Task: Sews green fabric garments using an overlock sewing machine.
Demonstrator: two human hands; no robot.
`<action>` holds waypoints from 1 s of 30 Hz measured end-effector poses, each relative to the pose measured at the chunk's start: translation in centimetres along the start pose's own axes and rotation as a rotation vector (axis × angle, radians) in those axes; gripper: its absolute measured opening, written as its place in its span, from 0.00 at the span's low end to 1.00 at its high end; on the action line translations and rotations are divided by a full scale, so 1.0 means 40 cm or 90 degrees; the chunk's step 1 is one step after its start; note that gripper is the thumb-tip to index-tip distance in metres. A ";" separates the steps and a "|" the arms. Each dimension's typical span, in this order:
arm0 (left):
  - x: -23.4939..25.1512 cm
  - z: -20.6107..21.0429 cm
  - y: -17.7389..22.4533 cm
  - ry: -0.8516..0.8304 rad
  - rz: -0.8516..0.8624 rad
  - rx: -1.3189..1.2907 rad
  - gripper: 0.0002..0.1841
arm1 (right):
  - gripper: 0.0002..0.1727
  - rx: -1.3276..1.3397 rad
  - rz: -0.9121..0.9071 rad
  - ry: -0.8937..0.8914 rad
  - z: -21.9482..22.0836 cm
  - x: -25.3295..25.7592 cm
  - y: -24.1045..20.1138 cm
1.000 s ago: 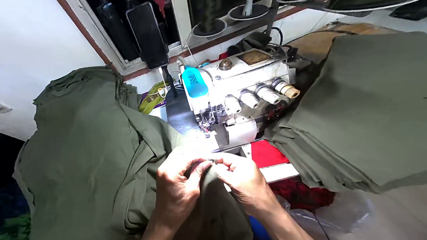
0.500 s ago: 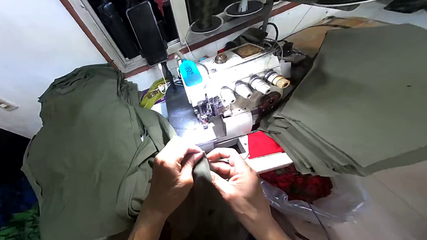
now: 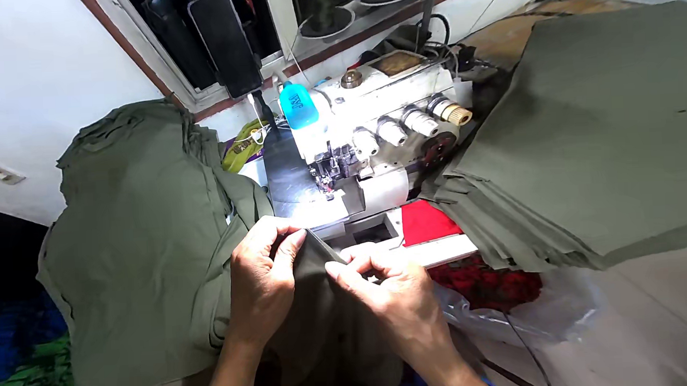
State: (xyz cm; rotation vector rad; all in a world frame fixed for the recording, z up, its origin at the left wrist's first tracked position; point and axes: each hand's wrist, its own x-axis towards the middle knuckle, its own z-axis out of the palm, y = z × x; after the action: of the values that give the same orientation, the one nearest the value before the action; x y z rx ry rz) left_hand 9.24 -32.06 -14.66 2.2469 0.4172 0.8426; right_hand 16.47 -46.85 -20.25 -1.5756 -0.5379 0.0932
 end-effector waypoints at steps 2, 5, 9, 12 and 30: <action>0.020 0.000 0.011 0.000 0.029 0.021 0.04 | 0.08 0.001 0.036 0.002 -0.011 0.019 -0.011; 0.079 0.020 0.002 -0.017 0.075 0.094 0.03 | 0.10 0.003 0.107 -0.053 -0.027 0.068 -0.003; 0.141 0.108 -0.071 -0.036 0.082 0.201 0.02 | 0.03 0.025 0.225 -0.080 -0.020 0.128 0.077; 0.124 0.159 -0.105 -0.038 0.029 0.261 0.07 | 0.02 0.118 0.299 -0.066 -0.030 0.113 0.109; 0.205 0.204 -0.111 -0.167 0.052 0.524 0.26 | 0.06 0.213 0.297 0.064 0.000 0.140 0.095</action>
State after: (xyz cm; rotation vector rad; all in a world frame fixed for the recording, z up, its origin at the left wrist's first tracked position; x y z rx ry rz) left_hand 20.54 -28.81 -18.58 3.0981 0.6292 0.4271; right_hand 22.47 -44.59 -22.42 -1.3408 -0.0608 0.4333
